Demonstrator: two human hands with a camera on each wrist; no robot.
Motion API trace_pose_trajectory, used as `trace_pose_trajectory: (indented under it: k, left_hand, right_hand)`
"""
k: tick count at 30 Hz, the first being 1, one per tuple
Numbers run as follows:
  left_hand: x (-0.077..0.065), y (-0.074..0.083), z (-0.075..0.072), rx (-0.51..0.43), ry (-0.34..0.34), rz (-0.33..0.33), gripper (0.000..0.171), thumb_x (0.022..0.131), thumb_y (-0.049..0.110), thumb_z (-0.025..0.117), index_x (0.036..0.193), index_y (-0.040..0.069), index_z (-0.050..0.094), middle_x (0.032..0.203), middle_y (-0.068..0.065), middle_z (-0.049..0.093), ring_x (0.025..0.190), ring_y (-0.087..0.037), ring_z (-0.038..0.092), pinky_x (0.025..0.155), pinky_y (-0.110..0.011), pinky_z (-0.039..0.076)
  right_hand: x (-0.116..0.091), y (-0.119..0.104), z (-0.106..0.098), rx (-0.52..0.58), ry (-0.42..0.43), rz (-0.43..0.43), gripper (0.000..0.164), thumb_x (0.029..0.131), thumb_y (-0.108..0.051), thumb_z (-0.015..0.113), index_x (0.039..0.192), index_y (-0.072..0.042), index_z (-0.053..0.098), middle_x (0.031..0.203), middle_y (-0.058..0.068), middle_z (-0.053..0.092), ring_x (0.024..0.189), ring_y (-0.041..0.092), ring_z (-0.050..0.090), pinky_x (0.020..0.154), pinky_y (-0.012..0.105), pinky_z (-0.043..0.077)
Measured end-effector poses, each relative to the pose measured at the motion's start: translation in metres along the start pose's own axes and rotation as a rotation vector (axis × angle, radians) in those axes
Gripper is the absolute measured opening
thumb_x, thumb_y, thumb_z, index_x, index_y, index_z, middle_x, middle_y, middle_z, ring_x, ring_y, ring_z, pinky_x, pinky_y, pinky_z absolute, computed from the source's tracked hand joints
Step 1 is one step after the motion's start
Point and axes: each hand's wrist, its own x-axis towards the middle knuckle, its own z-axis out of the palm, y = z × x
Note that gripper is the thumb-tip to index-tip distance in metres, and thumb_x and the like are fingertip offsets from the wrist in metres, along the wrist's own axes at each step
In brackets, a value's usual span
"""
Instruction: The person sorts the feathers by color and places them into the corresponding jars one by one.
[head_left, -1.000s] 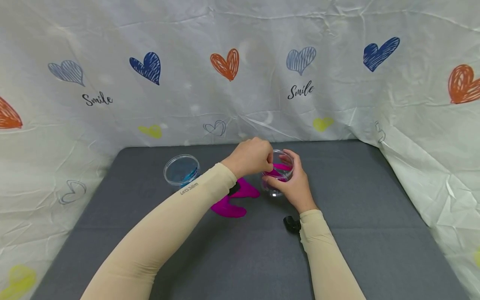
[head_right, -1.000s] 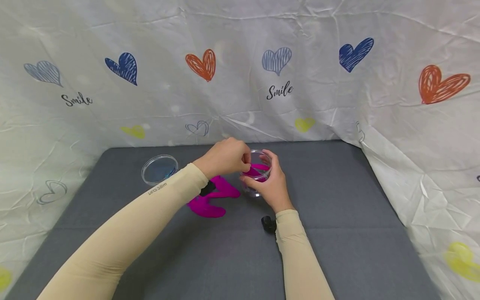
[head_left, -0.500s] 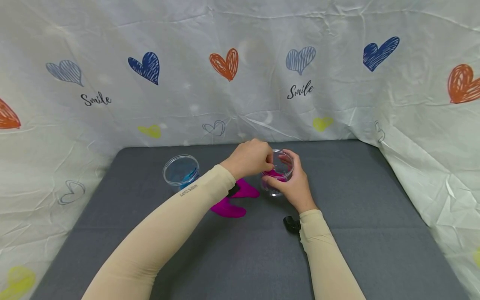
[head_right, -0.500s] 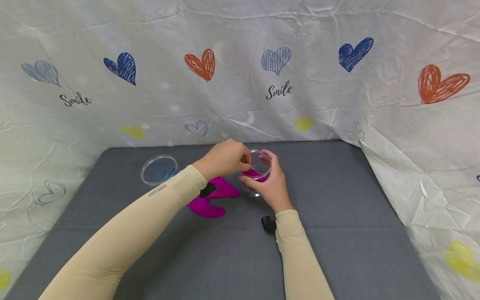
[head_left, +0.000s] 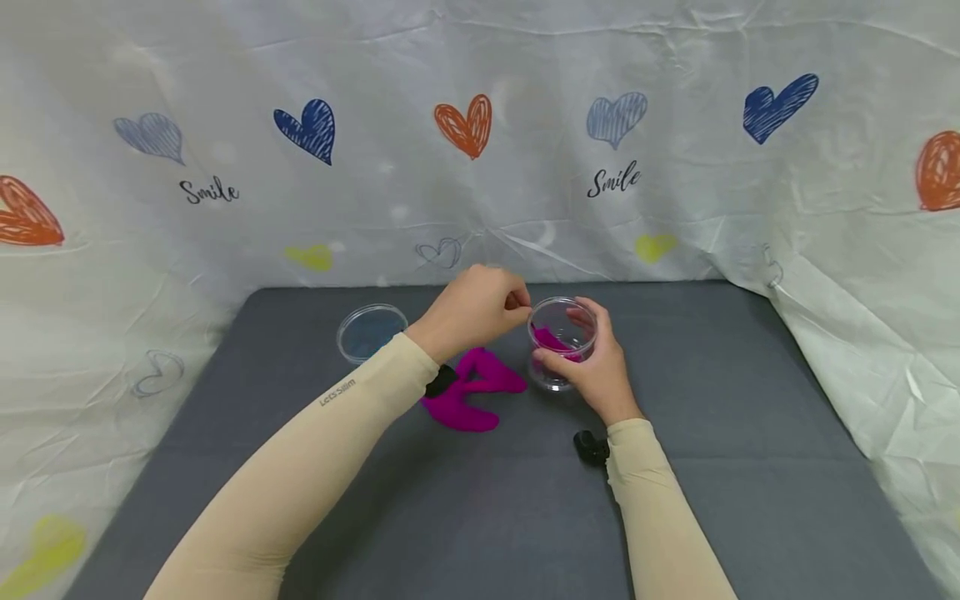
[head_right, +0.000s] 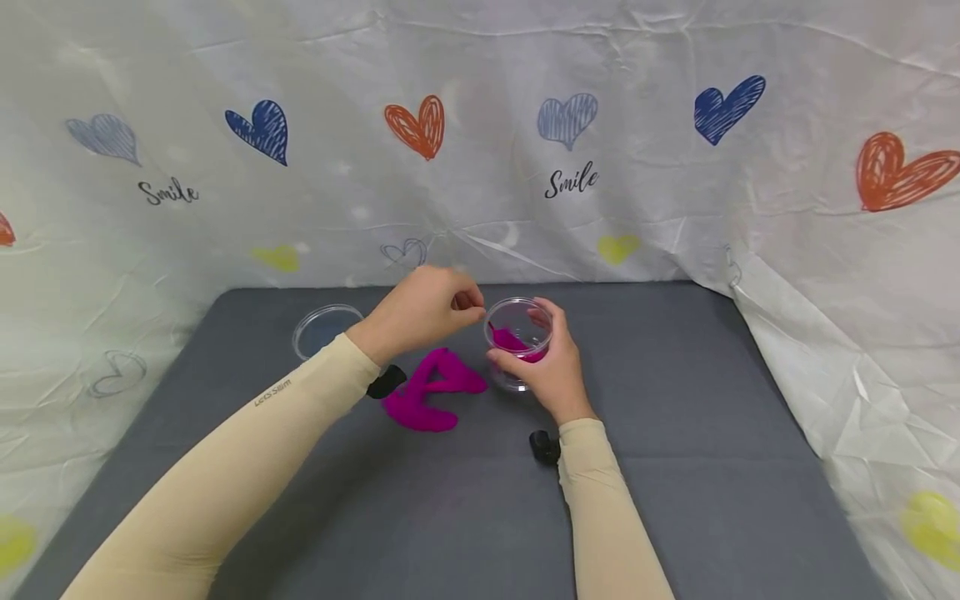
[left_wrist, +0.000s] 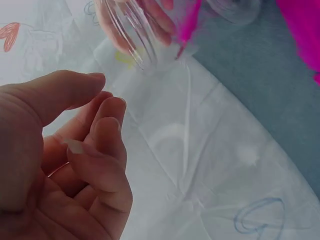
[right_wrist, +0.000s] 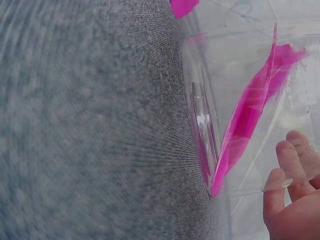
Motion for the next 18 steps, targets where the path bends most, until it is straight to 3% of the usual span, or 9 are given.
trace_pose_trajectory:
  k: [8,12,18]
  left_hand:
    - [-0.038,-0.021,-0.002,0.001,-0.052,-0.047,0.013,0.101,0.021,0.078,0.11,0.013,0.079,0.101,0.001,0.077,0.091,-0.016,0.072,0.084,-0.035,0.064]
    - [-0.062,-0.035,0.002,0.04,-0.089,-0.027,0.013,0.1,0.018,0.078,0.111,0.011,0.079,0.104,0.0,0.076,0.094,-0.016,0.072,0.084,-0.033,0.063]
    - [-0.097,-0.055,0.01,0.081,-0.135,0.013,0.014,0.099,0.01,0.075,0.112,0.007,0.079,0.105,-0.005,0.072,0.086,-0.013,0.066,0.075,-0.026,0.059]
  right_hand:
    - [-0.003,0.0,0.001,-0.028,0.023,-0.027,0.096,0.084,-0.037,0.096,0.161,-0.029,0.039,0.156,-0.003,0.058,0.152,0.02,0.05,0.124,0.054,0.046]
    - [-0.003,-0.001,0.001,-0.037,0.023,-0.021,0.095,0.083,-0.038,0.096,0.16,-0.032,0.04,0.155,-0.003,0.058,0.152,0.019,0.05,0.125,0.054,0.046]
    - [-0.004,-0.002,0.002,-0.043,0.019,-0.032,0.096,0.084,-0.035,0.096,0.161,-0.031,0.039,0.155,-0.002,0.058,0.152,0.02,0.05,0.125,0.055,0.045]
